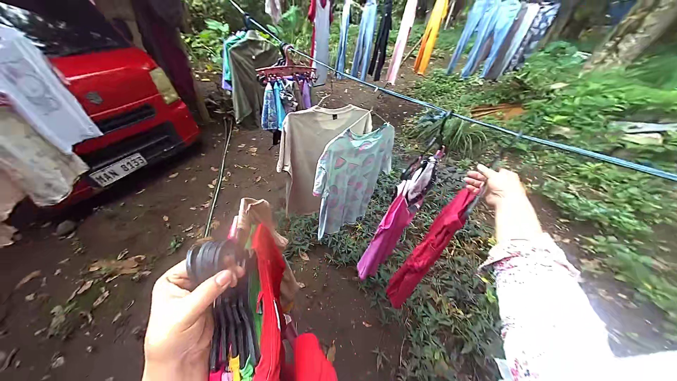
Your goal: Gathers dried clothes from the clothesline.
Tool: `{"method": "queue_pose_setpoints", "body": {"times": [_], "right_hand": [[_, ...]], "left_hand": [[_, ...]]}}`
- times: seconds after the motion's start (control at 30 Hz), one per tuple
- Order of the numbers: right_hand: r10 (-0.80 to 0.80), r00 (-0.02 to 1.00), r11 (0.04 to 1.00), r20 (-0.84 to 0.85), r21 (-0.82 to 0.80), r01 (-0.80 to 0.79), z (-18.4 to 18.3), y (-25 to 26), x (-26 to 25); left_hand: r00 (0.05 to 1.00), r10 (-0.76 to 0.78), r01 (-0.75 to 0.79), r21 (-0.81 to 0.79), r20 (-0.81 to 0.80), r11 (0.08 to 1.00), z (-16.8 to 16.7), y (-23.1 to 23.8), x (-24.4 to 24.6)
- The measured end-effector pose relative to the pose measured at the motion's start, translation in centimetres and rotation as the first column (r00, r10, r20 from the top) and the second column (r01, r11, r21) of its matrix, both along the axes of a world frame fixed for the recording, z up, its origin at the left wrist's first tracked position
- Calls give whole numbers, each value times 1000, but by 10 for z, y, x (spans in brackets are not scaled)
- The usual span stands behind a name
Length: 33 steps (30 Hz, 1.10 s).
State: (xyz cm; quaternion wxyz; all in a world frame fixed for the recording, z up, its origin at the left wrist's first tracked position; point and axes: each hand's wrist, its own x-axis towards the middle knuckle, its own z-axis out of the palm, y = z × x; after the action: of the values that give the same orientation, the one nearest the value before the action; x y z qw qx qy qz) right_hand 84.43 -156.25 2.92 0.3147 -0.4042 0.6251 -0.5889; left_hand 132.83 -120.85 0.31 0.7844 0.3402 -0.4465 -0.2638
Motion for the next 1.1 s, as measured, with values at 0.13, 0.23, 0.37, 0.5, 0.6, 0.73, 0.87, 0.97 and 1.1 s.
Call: {"method": "queue_pose_setpoints", "body": {"times": [0.13, 0.23, 0.37, 0.5, 0.6, 0.73, 0.87, 0.97, 1.1], "right_hand": [[24, 967, 980, 255, -196, 27, 31, 20, 17], [200, 919, 922, 340, -381, -60, 46, 59, 40], [565, 811, 731, 151, -547, -408, 32, 137, 118], [848, 522, 495, 94, -496, -714, -7, 194, 220], [970, 235, 239, 58, -387, -891, -29, 215, 288], [990, -18, 26, 138, -304, -952, -41, 213, 344], [996, -78, -69, 42, -180, -981, -45, 188, 378], [969, -29, -52, -246, -84, -995, -43, 153, 403], [717, 617, 520, -326, -341, -784, -16, 27, 404]], "left_hand": [[997, 70, -69, 35, -45, 997, 3, -16, -2], [993, 109, -107, 41, -48, 993, 4, -26, -2], [986, 157, -155, 36, -54, 987, 17, -40, -6], [993, 115, -115, 0, -35, 993, 26, -55, -9], [997, 72, -72, -14, -23, 997, 28, -68, -10], [995, 100, -100, -6, -16, 995, 23, -82, 7], [987, 160, -159, 46, -14, 986, 13, -101, 42], [986, 164, -163, 44, -35, 986, 6, -118, 77], [978, 203, -203, 9, -42, 979, 3, -137, 153]]}}
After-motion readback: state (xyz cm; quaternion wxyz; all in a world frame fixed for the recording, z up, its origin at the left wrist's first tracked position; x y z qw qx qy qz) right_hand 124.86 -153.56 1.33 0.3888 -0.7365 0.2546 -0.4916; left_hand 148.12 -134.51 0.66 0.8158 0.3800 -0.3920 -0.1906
